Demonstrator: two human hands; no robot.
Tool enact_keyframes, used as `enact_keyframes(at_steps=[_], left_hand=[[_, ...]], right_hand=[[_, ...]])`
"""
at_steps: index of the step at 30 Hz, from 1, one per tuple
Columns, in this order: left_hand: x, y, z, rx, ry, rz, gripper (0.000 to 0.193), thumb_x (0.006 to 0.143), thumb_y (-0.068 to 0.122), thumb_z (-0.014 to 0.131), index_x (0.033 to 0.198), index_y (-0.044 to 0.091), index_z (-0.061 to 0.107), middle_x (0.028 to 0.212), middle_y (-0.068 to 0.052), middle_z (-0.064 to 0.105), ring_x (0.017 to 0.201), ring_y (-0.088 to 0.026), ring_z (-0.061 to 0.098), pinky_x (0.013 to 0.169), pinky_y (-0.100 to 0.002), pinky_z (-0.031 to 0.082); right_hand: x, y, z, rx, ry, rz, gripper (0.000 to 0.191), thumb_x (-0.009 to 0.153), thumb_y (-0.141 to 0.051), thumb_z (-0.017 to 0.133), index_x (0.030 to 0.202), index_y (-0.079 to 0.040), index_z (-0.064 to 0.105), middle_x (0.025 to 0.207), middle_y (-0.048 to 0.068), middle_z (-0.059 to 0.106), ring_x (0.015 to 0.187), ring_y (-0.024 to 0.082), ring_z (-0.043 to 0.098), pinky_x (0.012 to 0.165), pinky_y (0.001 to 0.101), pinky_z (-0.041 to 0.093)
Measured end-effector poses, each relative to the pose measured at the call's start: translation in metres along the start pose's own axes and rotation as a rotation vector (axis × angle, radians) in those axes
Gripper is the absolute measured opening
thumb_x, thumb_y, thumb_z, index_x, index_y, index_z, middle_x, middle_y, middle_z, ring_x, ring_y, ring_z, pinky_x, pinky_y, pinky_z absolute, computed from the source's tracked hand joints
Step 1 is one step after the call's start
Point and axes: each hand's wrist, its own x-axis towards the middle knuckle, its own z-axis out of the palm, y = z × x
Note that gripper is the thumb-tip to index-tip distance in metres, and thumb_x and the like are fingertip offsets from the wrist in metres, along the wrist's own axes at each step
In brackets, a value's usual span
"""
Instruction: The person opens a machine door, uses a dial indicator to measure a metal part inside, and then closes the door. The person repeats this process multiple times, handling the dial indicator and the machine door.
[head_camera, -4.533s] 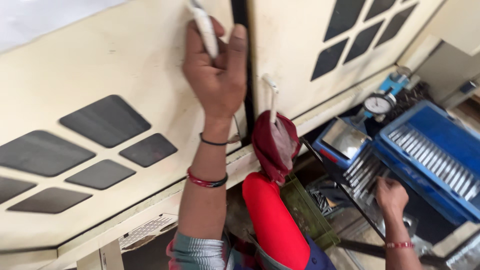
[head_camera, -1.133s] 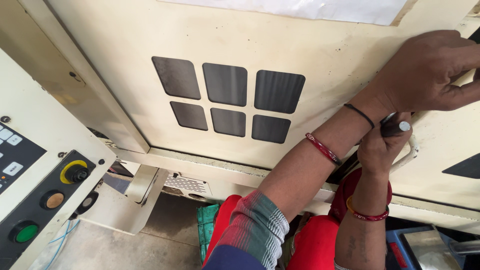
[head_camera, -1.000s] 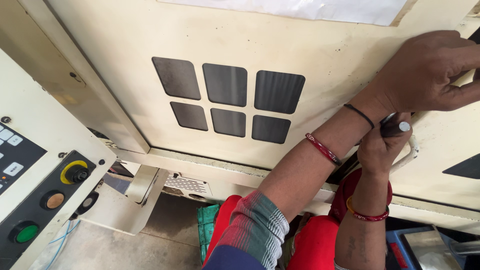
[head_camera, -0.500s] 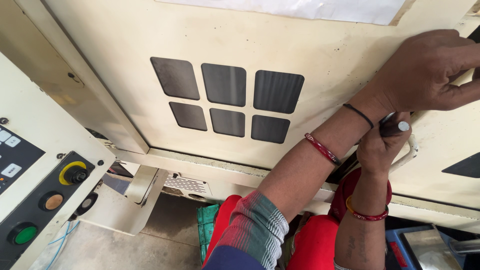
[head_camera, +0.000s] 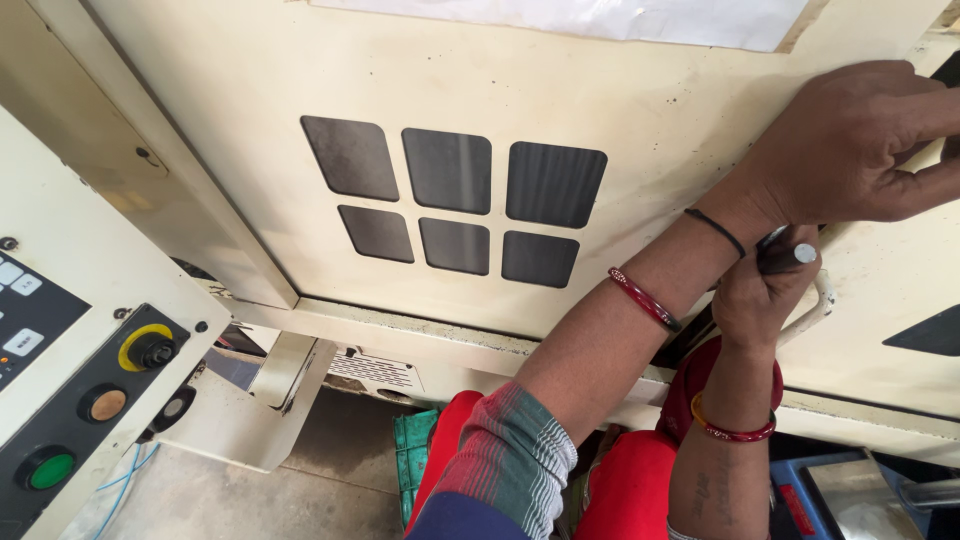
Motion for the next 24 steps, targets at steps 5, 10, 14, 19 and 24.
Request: enact_keyframes(at_steps=[5, 10, 14, 19, 24], left_hand=[[0.001, 0.004, -0.004, -0.026, 0.014, 0.005, 0.02, 0.093, 0.031, 0.072, 0.082, 0.025, 0.057, 0.067, 0.012, 0.055, 0.058, -0.009, 0.053, 0.061, -0.029, 0.045], [0.002, 0.005, -0.004, 0.006, 0.01, 0.0, 0.02, 0.092, 0.031, 0.073, 0.082, 0.025, 0.057, 0.067, 0.012, 0.054, 0.059, -0.01, 0.054, 0.062, -0.029, 0.044], [0.001, 0.005, -0.004, -0.008, -0.011, -0.024, 0.019, 0.092, 0.032, 0.073, 0.082, 0.025, 0.058, 0.066, 0.012, 0.055, 0.058, -0.009, 0.054, 0.062, -0.029, 0.045], [0.003, 0.007, -0.008, -0.036, -0.016, -0.032, 0.016, 0.094, 0.031, 0.071, 0.085, 0.025, 0.059, 0.068, 0.013, 0.057, 0.059, -0.009, 0.055, 0.062, -0.028, 0.045], [0.004, 0.012, -0.01, -0.026, -0.01, -0.043, 0.013, 0.095, 0.032, 0.071, 0.088, 0.026, 0.061, 0.069, 0.013, 0.059, 0.059, -0.01, 0.055, 0.064, -0.028, 0.046]], right_hand=[[-0.001, -0.001, 0.001, 0.024, -0.003, 0.001, 0.005, 0.115, 0.005, 0.055, 0.12, 0.003, 0.053, 0.091, 0.0, 0.056, 0.077, 0.003, 0.049, 0.069, 0.0168, 0.04], [0.0, -0.003, 0.001, -0.002, 0.003, 0.008, 0.005, 0.115, 0.003, 0.056, 0.119, 0.002, 0.053, 0.09, -0.001, 0.055, 0.075, 0.003, 0.049, 0.067, 0.0163, 0.039], [0.0, -0.003, 0.003, 0.01, 0.008, 0.01, 0.006, 0.114, 0.003, 0.056, 0.12, 0.002, 0.053, 0.091, 0.0, 0.056, 0.076, 0.003, 0.049, 0.067, 0.0166, 0.039], [0.0, -0.005, 0.003, -0.001, 0.01, 0.006, 0.007, 0.115, 0.004, 0.055, 0.122, 0.003, 0.053, 0.091, 0.0, 0.056, 0.076, 0.003, 0.049, 0.068, 0.017, 0.039], [-0.001, -0.005, 0.004, 0.012, 0.018, 0.021, 0.01, 0.112, 0.007, 0.052, 0.121, 0.003, 0.053, 0.088, 0.0, 0.055, 0.074, 0.003, 0.048, 0.066, 0.017, 0.039]])
